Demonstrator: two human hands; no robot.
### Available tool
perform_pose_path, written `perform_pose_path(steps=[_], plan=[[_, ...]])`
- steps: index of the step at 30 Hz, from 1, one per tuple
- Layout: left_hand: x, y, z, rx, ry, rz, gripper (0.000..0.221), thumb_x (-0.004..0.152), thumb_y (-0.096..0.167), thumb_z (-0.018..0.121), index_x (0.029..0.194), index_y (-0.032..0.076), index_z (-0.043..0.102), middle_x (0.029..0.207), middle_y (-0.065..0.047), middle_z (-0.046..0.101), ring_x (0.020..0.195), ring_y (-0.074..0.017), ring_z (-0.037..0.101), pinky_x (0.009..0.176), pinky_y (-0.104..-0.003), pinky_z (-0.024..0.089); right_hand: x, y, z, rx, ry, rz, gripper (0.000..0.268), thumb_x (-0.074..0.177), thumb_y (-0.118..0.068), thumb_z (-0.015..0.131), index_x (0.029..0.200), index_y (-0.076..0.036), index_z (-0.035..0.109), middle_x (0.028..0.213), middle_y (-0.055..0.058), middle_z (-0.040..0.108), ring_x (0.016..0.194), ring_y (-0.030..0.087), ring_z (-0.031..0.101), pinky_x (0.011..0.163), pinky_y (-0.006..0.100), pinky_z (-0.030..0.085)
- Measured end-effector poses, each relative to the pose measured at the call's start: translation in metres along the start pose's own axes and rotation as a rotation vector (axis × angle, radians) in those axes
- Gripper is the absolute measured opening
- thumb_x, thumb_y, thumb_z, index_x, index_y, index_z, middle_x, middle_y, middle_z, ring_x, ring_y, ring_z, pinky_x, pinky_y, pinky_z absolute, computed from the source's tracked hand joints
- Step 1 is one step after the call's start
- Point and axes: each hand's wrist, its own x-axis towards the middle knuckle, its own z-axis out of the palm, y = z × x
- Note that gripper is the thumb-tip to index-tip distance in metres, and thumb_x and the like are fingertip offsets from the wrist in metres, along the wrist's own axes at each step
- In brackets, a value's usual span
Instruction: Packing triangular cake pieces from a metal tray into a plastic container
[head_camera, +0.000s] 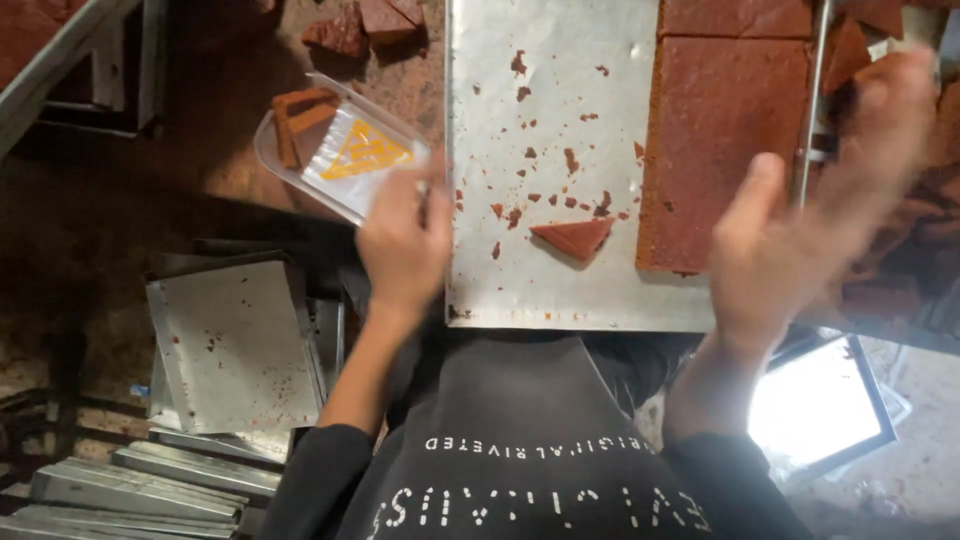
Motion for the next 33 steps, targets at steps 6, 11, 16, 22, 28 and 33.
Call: perform_pose_path(steps=[6, 11, 16, 22, 28, 33], plan=[[-0.008, -0.076, 0.022, 0.145, -0.182, 0.024, 0.013, 0.090, 0.017, 0.080, 0.091, 0.009, 0.070, 0.080, -0.006, 0.059, 0.079, -0.0303, 0.067, 0.072, -0.040, 0.056, -0.074, 0.020, 0.048, -0.434, -0.355, -0.073, 0.044, 0.086, -0.023, 0.086, 0.126, -0.018, 0.069, 0.149, 0.019, 0.043, 0.125, 0.047, 0.048, 0.090, 0.056, 0.045], [-0.010, -0.092, 0.019, 0.338, 0.015, -0.044, 0.061, 0.092, 0.057, 0.081, 0.062, 0.018, 0.046, 0.055, -0.003, 0.051, 0.054, -0.0281, 0.062, 0.053, -0.035, 0.048, -0.149, 0.072, 0.033, -0.813, -0.470, -0.037, 0.028, 0.090, -0.040, 0.076, 0.117, -0.034, 0.070, 0.155, 0.010, 0.047, 0.132, 0.038, 0.044, 0.095, 0.048, 0.034], [-0.001, -0.062, 0.001, 0.322, -0.129, -0.165, 0.032, 0.108, 0.043, 0.050, 0.097, 0.014, 0.058, 0.070, -0.013, 0.064, 0.072, -0.0379, 0.069, 0.067, -0.050, 0.051, -0.148, 0.094, 0.024, -0.873, -0.383, -0.183, 0.030, 0.099, -0.061, 0.062, 0.103, -0.032, 0.067, 0.145, 0.014, 0.058, 0.124, 0.042, 0.054, 0.091, 0.049, 0.040], [0.004, -0.035, -0.040, -0.093, -0.424, -0.230, 0.046, 0.105, 0.029, 0.063, 0.130, -0.010, 0.057, 0.106, -0.027, 0.067, 0.100, -0.0439, 0.069, 0.086, -0.053, 0.055, -0.141, 0.111, 0.024, -0.827, -0.317, -0.295, 0.044, 0.102, -0.066, 0.059, 0.091, -0.023, 0.065, 0.132, 0.015, 0.065, 0.112, 0.041, 0.062, 0.091, 0.050, 0.048], [-0.013, -0.086, -0.015, -0.120, -0.182, -0.041, 0.008, 0.100, 0.013, 0.075, 0.102, 0.006, 0.077, 0.089, -0.012, 0.074, 0.086, -0.0354, 0.073, 0.077, -0.042, 0.057, -0.138, 0.128, 0.010, -0.732, -0.271, -0.193, 0.021, 0.087, -0.017, 0.083, 0.091, -0.010, 0.063, 0.125, 0.016, 0.070, 0.100, 0.035, 0.070, 0.087, 0.040, 0.057], [-0.015, -0.121, 0.018, 0.213, 0.191, 0.022, 0.073, 0.078, 0.058, 0.099, 0.056, 0.018, 0.041, 0.050, -0.004, 0.045, 0.047, -0.0261, 0.055, 0.051, -0.028, 0.045, -0.107, 0.136, -0.030, -0.373, -0.231, 0.590, 0.046, 0.099, -0.022, 0.092, 0.110, -0.013, 0.048, 0.084, 0.018, 0.064, 0.073, 0.043, 0.068, 0.068, 0.044, 0.051]])
